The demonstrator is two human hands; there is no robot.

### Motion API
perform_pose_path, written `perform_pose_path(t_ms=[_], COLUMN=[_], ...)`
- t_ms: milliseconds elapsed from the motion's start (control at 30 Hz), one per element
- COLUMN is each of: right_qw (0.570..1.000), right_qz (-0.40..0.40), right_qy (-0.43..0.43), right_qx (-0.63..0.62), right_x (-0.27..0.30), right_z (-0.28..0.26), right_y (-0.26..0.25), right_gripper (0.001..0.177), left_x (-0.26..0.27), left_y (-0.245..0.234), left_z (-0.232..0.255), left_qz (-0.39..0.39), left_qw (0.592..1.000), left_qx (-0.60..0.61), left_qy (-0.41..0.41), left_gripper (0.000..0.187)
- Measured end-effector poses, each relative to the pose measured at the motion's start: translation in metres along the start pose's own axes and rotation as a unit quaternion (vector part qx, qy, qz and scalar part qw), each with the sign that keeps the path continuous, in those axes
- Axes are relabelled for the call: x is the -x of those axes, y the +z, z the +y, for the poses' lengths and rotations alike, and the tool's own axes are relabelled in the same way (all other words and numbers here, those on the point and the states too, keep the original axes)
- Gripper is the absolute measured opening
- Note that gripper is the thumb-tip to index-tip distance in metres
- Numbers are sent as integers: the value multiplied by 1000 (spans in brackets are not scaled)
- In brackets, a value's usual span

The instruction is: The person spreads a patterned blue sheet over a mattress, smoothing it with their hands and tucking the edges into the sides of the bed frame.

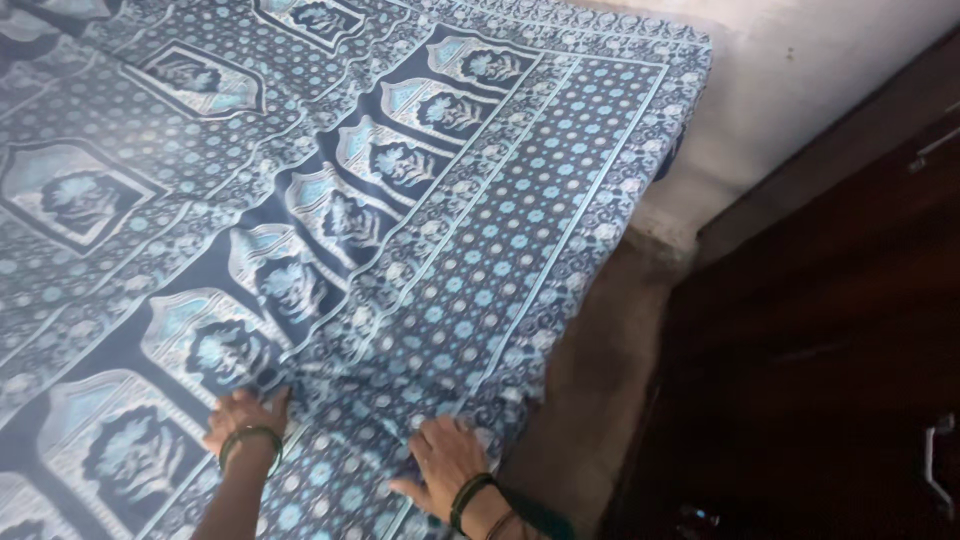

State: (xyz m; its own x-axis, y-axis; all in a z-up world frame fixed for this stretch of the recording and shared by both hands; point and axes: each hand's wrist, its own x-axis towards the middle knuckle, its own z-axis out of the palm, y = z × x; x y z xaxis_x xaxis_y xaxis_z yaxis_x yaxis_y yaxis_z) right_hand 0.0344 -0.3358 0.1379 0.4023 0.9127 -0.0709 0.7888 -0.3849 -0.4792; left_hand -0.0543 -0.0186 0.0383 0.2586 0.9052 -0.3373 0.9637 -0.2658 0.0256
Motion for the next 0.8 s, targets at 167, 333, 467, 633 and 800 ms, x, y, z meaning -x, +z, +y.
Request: perform_pose_path(t_ms=[167,333,467,633,800], right_qw=[970,955,928,959,974], right_qz=[-136,-47,-268,-102,-143], right_qy=[175,209,239,249,123], right_qx=[103,204,97,83,123], right_x=[-33,-38,-40,-16,-15], right_z=[-43,-69,-107,-155,-185], right_y=[58,73,79,77,119], right_gripper=[21,49,37,59,59], left_x=[1,-15,15,56,24], left_y=[30,58,12,-15,47], left_z=[-69,-96,-125,-189,-206], left_qz=[-76,-58,-47,-67,-68], left_qw=[994,994,998,992,996], left_qx=[56,-41,-28,4,20], left_qy=[-55,82,6,-106,-53], left_gripper=[54,38,52,80,45])
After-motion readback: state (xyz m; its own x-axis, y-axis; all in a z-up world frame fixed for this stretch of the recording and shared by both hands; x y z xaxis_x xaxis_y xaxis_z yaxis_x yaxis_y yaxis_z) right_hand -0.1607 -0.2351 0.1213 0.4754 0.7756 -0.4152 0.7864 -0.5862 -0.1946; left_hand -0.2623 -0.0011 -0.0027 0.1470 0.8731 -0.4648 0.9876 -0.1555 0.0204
